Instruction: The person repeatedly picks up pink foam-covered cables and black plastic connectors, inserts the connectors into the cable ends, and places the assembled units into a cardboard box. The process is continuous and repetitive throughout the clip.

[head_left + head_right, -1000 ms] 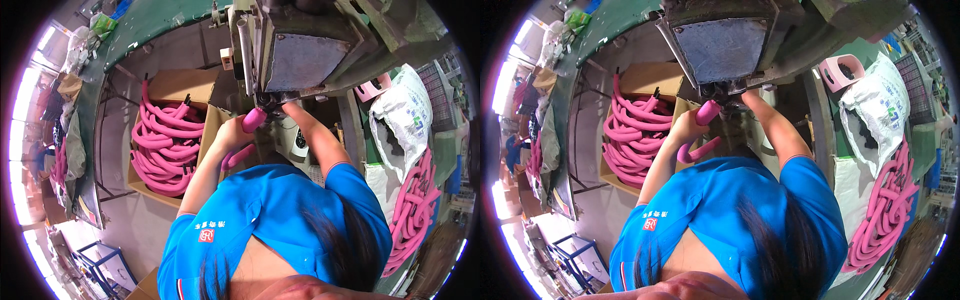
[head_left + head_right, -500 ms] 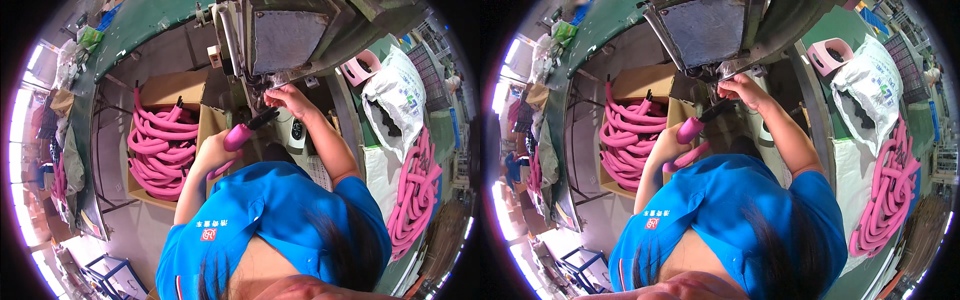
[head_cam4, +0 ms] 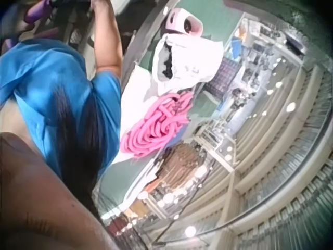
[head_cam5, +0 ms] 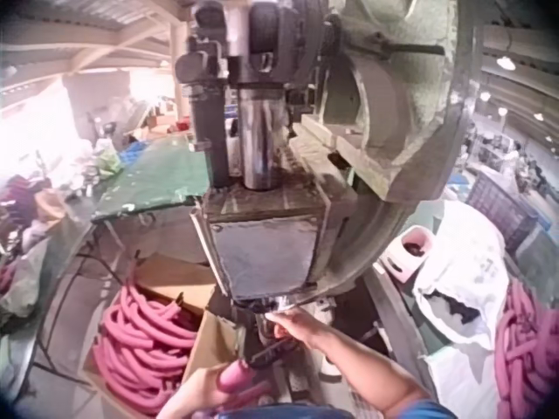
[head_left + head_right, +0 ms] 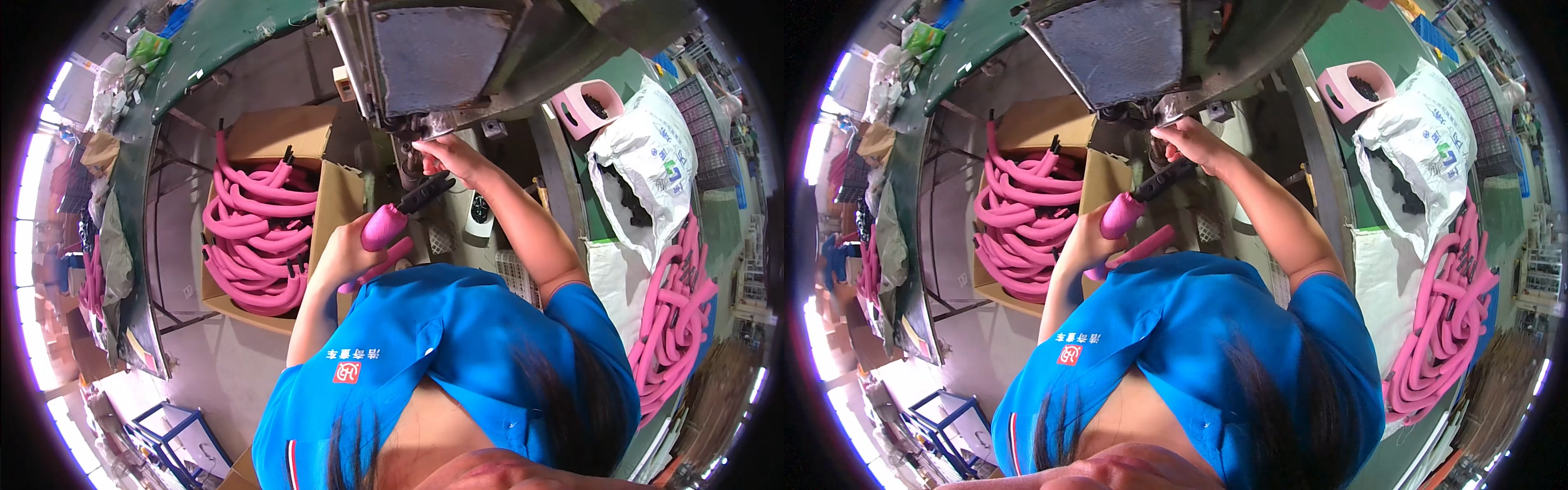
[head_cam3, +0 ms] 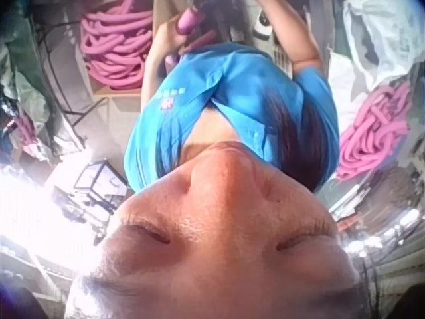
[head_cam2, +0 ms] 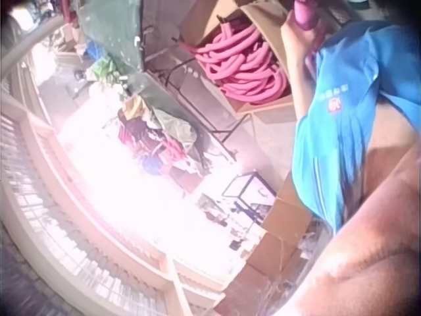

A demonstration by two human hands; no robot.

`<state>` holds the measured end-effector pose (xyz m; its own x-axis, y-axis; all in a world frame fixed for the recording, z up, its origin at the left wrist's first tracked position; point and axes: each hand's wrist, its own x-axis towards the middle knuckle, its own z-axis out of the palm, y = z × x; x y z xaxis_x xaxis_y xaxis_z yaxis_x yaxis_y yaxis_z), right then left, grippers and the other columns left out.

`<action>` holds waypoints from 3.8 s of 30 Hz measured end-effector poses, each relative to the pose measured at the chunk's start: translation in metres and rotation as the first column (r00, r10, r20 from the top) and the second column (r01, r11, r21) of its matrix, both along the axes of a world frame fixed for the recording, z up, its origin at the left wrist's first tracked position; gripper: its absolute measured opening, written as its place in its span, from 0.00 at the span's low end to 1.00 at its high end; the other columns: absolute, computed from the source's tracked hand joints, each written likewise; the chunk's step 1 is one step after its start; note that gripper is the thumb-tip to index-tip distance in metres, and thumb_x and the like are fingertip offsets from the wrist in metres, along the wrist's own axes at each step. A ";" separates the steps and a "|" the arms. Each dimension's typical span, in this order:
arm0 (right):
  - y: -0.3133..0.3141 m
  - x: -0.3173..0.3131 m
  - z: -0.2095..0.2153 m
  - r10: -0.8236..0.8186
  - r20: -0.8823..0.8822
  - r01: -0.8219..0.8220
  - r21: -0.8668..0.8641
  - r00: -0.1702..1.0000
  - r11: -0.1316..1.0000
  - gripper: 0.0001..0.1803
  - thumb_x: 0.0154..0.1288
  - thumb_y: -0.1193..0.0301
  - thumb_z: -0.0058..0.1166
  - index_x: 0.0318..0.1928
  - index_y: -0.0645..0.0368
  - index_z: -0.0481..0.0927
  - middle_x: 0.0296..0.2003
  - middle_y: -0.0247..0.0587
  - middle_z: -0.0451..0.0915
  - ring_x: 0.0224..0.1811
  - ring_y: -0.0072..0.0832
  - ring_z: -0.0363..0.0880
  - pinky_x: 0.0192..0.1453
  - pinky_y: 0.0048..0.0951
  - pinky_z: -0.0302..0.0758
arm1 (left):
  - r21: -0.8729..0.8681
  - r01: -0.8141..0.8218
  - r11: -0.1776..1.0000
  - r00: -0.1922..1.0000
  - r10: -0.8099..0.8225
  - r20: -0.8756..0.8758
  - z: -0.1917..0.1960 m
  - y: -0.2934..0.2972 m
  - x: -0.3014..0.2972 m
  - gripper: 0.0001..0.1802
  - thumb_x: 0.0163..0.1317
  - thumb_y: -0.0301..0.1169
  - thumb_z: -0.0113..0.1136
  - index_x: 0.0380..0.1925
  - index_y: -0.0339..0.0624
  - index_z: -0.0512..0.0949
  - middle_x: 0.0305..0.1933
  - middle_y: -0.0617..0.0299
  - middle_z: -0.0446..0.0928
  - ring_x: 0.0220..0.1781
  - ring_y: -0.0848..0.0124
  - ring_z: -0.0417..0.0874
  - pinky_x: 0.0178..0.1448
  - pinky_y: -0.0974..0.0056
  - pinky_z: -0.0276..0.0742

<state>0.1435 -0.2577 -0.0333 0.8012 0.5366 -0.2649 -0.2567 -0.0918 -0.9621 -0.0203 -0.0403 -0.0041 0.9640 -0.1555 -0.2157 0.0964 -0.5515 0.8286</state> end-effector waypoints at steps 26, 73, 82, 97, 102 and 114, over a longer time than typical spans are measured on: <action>-0.096 -0.129 0.055 -0.294 -0.078 0.292 0.500 0.953 0.815 0.28 0.75 0.50 0.30 0.42 0.62 0.74 0.36 0.38 0.76 0.40 0.21 0.73 0.48 0.26 0.70 | 0.098 0.155 0.983 0.897 -0.182 0.403 0.033 -0.125 -0.016 0.25 0.38 0.24 0.69 0.41 0.42 0.75 0.35 0.52 0.79 0.35 0.59 0.83 0.37 0.58 0.78; -0.158 -0.192 0.028 -0.057 0.324 -0.038 0.282 0.944 0.959 0.53 0.45 0.71 0.72 0.68 0.60 0.51 0.60 0.47 0.65 0.64 0.36 0.63 0.65 0.37 0.63 | -0.768 0.203 0.608 0.975 -0.196 0.102 0.046 -0.211 -0.018 0.41 0.45 0.18 0.66 0.56 0.47 0.53 0.44 0.61 0.69 0.43 0.74 0.73 0.47 0.66 0.72; -0.151 -0.173 0.090 -0.246 0.908 0.238 0.170 0.339 0.956 0.41 0.46 0.63 0.71 0.59 0.67 0.67 0.56 0.57 0.69 0.55 0.50 0.70 0.59 0.45 0.68 | -0.800 0.215 0.561 0.975 -0.173 0.141 0.046 -0.204 -0.014 0.46 0.42 0.29 0.73 0.58 0.42 0.53 0.33 0.58 0.75 0.31 0.74 0.77 0.36 0.70 0.73; -0.153 -0.155 0.081 -0.205 0.863 0.371 0.022 0.462 0.928 0.15 0.55 0.61 0.63 0.35 0.59 0.78 0.58 0.46 0.65 0.60 0.38 0.59 0.60 0.41 0.61 | -0.732 0.113 0.672 0.993 -0.093 0.068 0.053 -0.212 -0.026 0.47 0.43 0.19 0.66 0.65 0.43 0.54 0.57 0.57 0.67 0.57 0.67 0.71 0.60 0.63 0.70; -0.205 -0.129 0.026 -0.265 -0.079 0.256 0.616 0.961 0.745 0.20 0.65 0.70 0.55 0.57 0.60 0.70 0.52 0.39 0.72 0.54 0.27 0.73 0.55 0.28 0.71 | -0.833 -0.087 0.547 0.996 0.029 -0.085 0.052 -0.206 -0.017 0.46 0.40 0.15 0.63 0.61 0.43 0.52 0.33 0.54 0.73 0.25 0.70 0.76 0.27 0.68 0.75; -0.551 -0.043 -0.123 -0.726 0.308 0.406 -0.913 0.615 -0.043 0.30 0.68 0.50 0.32 0.63 0.54 0.67 0.65 0.50 0.64 0.66 0.48 0.63 0.66 0.45 0.62 | -0.409 -0.115 0.905 0.984 0.047 -0.173 0.043 -0.180 -0.051 0.42 0.38 0.24 0.69 0.58 0.39 0.63 0.44 0.60 0.72 0.45 0.72 0.74 0.51 0.67 0.70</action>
